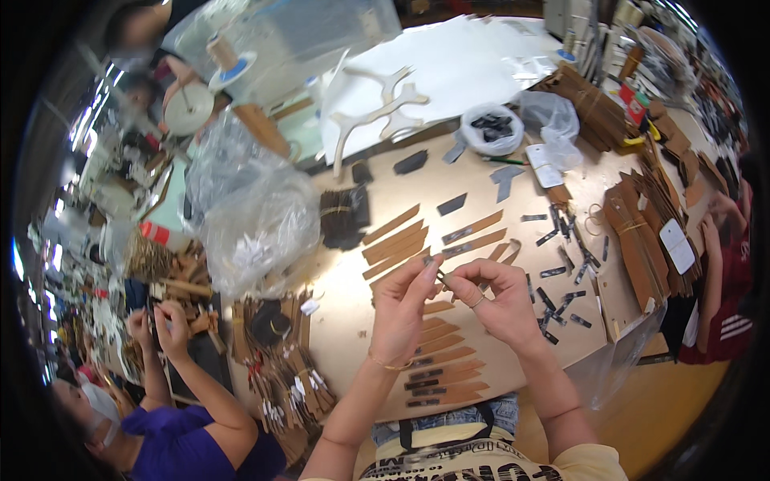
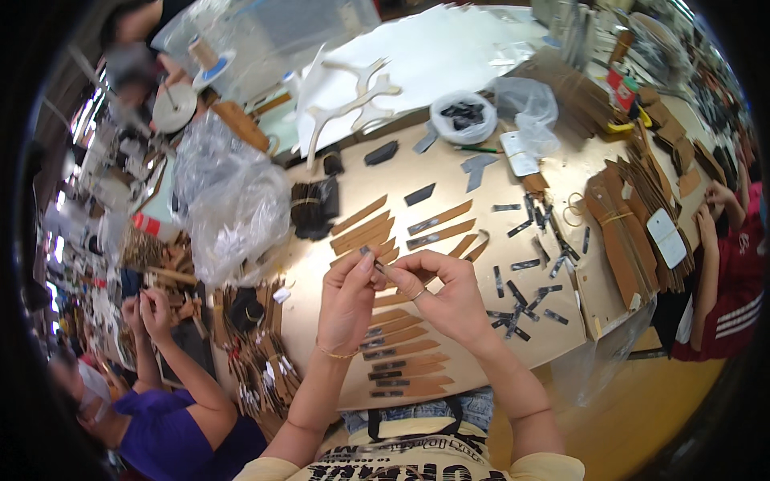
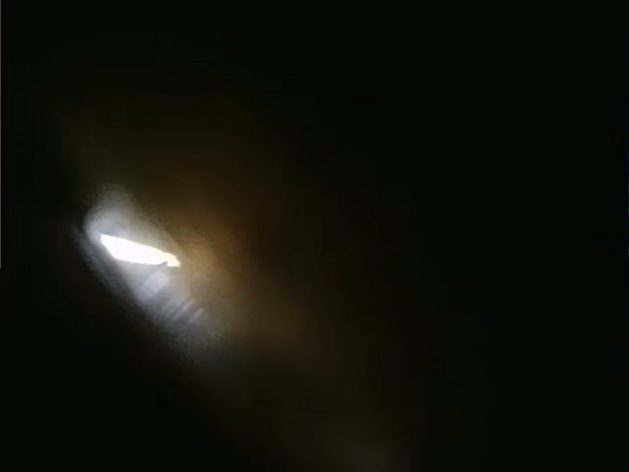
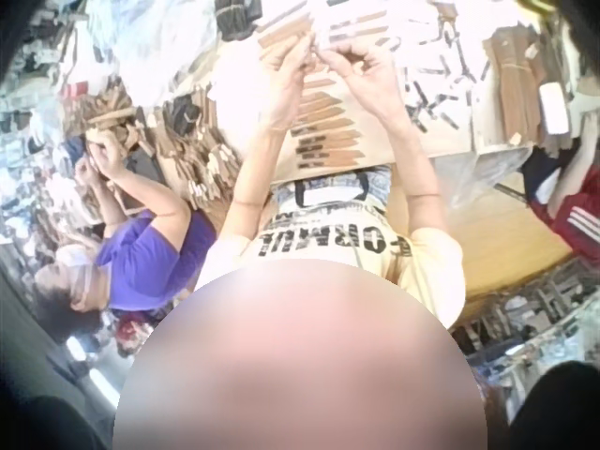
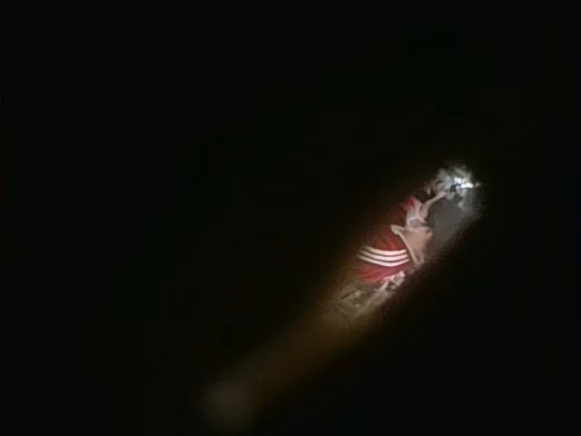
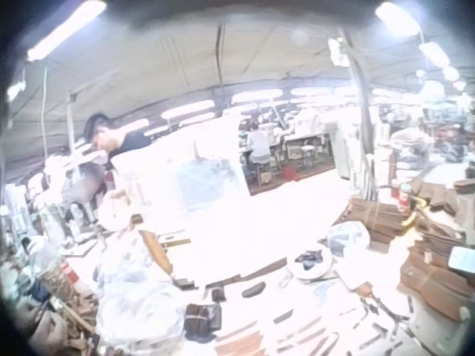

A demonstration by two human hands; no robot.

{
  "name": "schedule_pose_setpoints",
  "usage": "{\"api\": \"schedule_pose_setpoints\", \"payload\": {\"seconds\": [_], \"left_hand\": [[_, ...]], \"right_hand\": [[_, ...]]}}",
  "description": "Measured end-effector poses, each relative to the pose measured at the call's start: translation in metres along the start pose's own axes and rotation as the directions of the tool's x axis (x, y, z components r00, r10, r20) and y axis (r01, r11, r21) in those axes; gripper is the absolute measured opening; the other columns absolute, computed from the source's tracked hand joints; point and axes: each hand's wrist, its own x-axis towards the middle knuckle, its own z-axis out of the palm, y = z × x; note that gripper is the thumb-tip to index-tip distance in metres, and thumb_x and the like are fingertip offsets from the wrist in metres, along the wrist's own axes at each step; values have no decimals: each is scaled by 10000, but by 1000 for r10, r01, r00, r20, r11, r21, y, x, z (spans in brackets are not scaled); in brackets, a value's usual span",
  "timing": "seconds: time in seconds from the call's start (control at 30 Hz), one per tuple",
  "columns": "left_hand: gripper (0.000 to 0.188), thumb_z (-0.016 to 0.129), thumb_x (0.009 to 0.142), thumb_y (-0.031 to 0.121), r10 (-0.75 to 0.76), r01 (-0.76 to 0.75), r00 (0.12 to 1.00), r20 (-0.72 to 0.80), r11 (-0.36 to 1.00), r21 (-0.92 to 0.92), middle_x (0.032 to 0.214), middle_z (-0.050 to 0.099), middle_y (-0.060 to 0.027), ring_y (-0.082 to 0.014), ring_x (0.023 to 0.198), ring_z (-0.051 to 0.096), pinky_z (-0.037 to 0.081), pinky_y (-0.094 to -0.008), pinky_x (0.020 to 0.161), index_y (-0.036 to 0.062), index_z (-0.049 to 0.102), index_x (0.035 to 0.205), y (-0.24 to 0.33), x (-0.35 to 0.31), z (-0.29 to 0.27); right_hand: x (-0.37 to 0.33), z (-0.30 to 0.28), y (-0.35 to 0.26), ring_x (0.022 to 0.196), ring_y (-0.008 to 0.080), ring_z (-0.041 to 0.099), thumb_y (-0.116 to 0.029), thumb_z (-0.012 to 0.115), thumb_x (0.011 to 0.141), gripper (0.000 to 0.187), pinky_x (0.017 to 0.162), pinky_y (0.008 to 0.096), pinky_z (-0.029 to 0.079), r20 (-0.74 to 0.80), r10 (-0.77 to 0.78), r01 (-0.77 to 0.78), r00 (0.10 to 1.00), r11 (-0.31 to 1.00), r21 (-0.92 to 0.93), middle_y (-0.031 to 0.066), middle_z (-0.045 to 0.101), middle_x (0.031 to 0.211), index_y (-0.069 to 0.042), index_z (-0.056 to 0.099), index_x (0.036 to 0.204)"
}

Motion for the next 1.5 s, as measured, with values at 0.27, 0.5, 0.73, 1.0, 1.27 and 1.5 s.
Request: {"api": "schedule_pose_setpoints", "payload": {"seconds": [0.27, 0.5, 0.73, 1.0, 1.27, 1.5], "left_hand": [[128, 707, 923, -9, -63, 100, 986, -156, 965, 244, 1023, 702, -37, -67, 884, 612, 492, -214, 782, -23, 728, 1049, -20, -90, -90], [85, 772, 879, 62, 125, 99, 925, -358, 832, 546, 863, 712, -5, -61, 746, 581, 468, -231, 656, 8, 753, 943, -30, -83, -90], [68, 779, 824, 152, 420, 112, 858, -298, 412, 904, 838, 672, -55, -257, 736, 630, 486, -362, 660, 89, 756, 835, -23, -52, -78], [83, 779, 821, 182, 388, 170, 865, -319, 372, 913, 851, 678, -43, -275, 781, 647, 493, -384, 687, 102, 759, 828, -21, -47, -75], [85, 786, 816, 187, 414, 156, 864, -287, 323, 934, 852, 677, -35, -272, 788, 642, 484, -382, 701, 108, 755, 817, -25, -45, -76], [77, 787, 814, 174, 403, 142, 872, -277, 333, 932, 850, 675, -33, -272, 791, 636, 483, -382, 707, 105, 753, 815, -24, -45, -77]], "right_hand": [[-29, 37, 22, 767, 177, 690, -105, 695, 946, 152, 700, 306, 537, 306, 269, -133, 913, 907, -400, 133, 715, 844, 28, 699, 1021], [-18, 54, 45, 791, 170, 697, -56, 680, 944, 144, 727, 299, 550, 306, 296, -140, 905, 886, -442, 126, 731, 884, 50, 704, 1037], [3, 61, 69, 718, 245, 678, 21, 637, 910, 321, 680, 343, 539, 192, 293, -174, 937, 865, -470, 128, 679, 820, 26, 563, 1222], [11, 65, 69, 708, 195, 673, 21, 670, 855, 401, 663, 325, 531, 92, 392, -314, 916, 838, -446, 115, 668, 793, -15, 433, 1177], [14, 65, 70, 685, 92, 604, 47, 671, 852, 395, 633, 233, 496, 93, 388, -317, 917, 851, -419, 80, 660, 777, -35, 386, 1112], [15, 64, 69, 672, 149, 644, 38, 668, 844, 385, 633, 284, 519, 87, 400, -333, 912, 849, -410, 107, 663, 764, -28, 397, 1109]]}}
